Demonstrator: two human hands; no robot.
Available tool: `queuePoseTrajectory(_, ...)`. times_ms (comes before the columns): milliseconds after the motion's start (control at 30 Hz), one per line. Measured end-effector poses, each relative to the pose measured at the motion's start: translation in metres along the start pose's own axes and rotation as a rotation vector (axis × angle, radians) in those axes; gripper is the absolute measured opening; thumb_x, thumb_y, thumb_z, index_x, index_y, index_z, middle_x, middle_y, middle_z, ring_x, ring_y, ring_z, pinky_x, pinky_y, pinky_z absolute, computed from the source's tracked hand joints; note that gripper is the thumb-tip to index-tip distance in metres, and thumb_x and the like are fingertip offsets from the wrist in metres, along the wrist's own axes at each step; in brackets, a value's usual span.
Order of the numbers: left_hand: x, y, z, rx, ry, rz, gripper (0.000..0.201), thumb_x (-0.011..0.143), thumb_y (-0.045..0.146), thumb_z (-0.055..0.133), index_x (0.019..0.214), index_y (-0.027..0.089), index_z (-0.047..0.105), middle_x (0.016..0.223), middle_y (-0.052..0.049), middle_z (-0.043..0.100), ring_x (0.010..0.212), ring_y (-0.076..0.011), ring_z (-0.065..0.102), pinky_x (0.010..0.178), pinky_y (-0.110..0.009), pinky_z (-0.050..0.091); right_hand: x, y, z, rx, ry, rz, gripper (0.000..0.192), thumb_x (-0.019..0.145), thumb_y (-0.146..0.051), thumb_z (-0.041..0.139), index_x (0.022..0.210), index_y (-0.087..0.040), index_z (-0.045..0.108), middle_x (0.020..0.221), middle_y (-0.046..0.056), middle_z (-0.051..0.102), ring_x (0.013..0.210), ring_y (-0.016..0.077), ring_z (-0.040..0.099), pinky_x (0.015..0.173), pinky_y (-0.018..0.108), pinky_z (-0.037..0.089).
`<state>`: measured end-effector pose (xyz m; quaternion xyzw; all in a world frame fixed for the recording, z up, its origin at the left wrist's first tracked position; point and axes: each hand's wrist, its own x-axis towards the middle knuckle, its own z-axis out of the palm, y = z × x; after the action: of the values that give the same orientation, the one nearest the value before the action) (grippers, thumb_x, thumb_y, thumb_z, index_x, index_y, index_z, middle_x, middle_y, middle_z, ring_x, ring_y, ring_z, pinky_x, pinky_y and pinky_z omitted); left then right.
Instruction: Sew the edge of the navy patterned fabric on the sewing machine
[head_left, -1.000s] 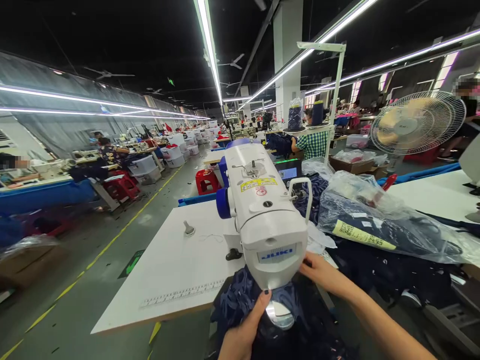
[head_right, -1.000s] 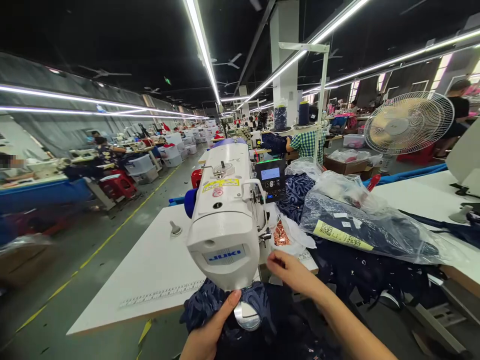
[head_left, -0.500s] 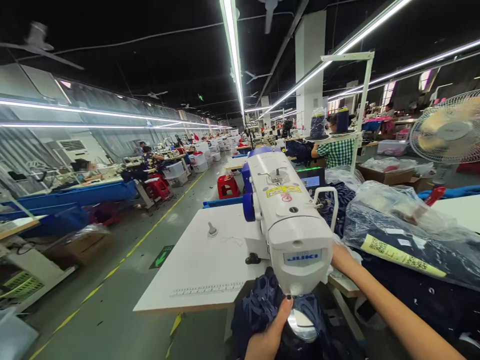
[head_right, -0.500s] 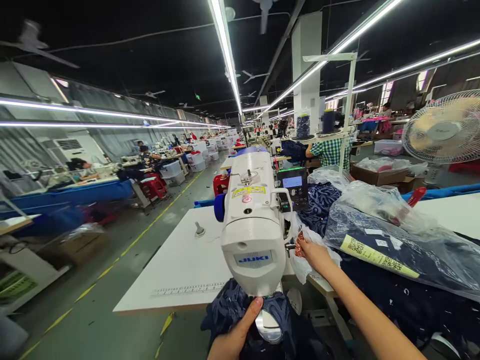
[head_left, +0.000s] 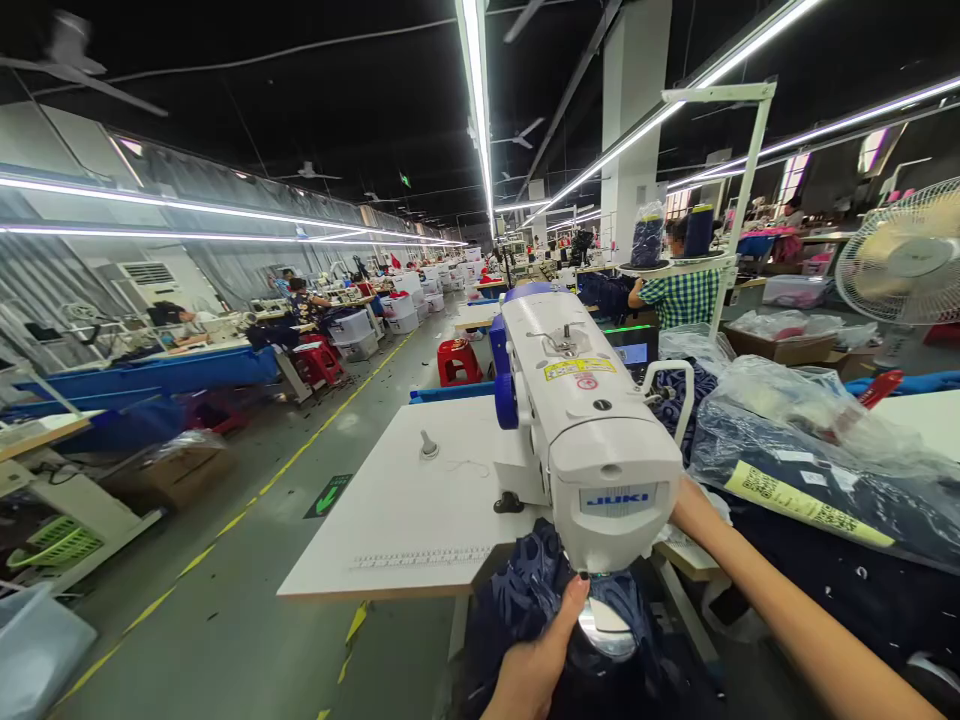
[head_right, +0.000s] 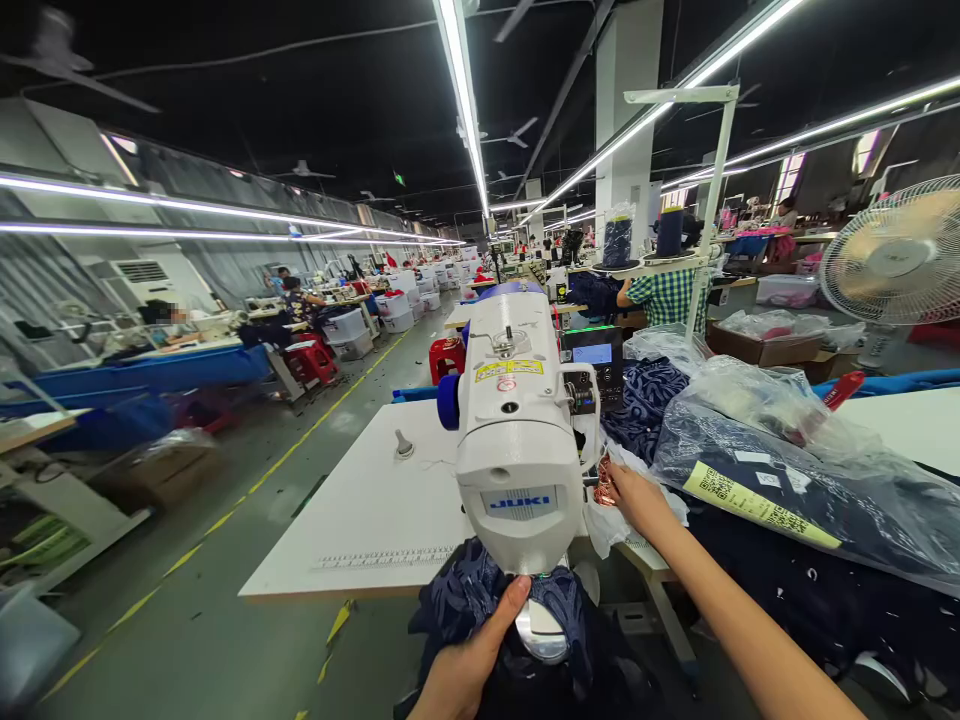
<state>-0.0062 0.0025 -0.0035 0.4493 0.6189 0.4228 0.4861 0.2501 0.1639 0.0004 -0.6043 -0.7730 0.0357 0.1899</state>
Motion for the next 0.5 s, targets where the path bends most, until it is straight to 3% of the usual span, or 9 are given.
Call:
queuePoseTrajectory(200,-0.016,0.033,0.004,-0.048,0.069,-0.108,0.056,0.070,0.052,0.064,0.113,0.015,0.063,0.132,-0.010,0.056,0.133,-0.0241,0.039,0.118,-0.036,0.015,0.001,0.003,-0.006,0.223,0.073,0.014,0.025,0.081,-0.018,0.046,0.091,-0.018,0.069,0.092,0.011,0.070,0.090,0.0269,0.063,0.082,0.036,0.048)
queuePoseTrajectory(300,-0.019,0.042,0.004,-0.060,0.064,-0.157,0.057,0.069,0.052,0.066,0.112,0.015,0.062,0.132,-0.011,0.056,0.133,-0.0240,0.039,0.119,-0.037,0.014,-0.002,-0.003,-0.015,0.375,0.111,0.034,0.027,0.080,-0.018,0.046,0.095,-0.017,0.068,0.092,0.011,0.070,0.092,0.0266,0.063,0.084,0.036,0.047)
queuePoseTrajectory(500,-0.010,0.026,0.001,-0.072,0.032,-0.091,0.054,0.068,0.050,0.068,0.112,0.019,0.063,0.133,-0.009,0.056,0.133,-0.0240,0.039,0.119,-0.036,0.016,-0.047,-0.040,-0.036,0.701,0.099,0.085,0.033,0.087,-0.042,0.043,0.092,-0.016,0.063,0.075,0.006,0.067,0.067,0.0206,0.062,0.063,0.033,0.051)
